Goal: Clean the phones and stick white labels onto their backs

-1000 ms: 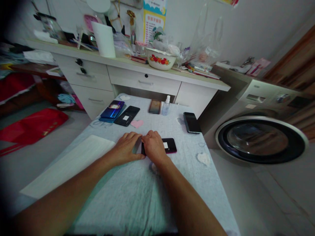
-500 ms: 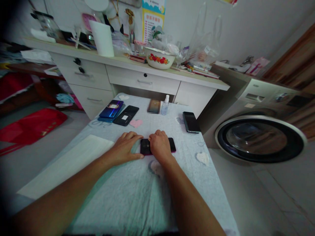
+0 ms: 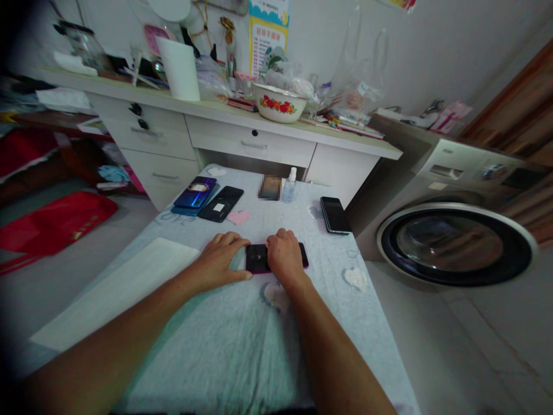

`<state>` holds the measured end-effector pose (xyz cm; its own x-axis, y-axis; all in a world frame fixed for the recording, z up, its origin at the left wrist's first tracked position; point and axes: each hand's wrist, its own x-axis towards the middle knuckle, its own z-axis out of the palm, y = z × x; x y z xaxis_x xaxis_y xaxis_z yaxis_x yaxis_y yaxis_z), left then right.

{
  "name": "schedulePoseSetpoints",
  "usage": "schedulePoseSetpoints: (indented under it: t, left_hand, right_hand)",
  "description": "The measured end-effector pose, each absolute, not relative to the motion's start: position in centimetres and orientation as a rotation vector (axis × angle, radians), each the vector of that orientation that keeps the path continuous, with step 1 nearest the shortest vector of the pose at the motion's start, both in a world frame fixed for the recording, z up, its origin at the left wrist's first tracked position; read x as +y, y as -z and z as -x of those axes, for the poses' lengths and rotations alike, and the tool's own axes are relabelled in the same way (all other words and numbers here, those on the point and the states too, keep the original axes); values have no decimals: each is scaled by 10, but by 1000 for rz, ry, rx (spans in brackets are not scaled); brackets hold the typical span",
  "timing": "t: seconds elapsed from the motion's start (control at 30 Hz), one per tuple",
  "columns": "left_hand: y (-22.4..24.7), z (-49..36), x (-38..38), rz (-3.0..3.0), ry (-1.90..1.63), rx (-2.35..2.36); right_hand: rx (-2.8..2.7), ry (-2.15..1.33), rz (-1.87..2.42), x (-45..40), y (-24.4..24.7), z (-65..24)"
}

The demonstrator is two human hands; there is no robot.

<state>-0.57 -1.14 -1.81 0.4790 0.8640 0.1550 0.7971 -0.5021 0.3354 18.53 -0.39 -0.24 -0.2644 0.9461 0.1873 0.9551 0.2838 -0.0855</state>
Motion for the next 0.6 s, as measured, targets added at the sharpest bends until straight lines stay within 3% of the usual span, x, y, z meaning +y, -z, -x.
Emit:
schedulePoseSetpoints:
  t: [0.6]
  left_hand:
    - [16, 3, -11, -2476, -438, 1453]
  right_hand:
    - [-2466, -72, 1504, -6, 4, -161]
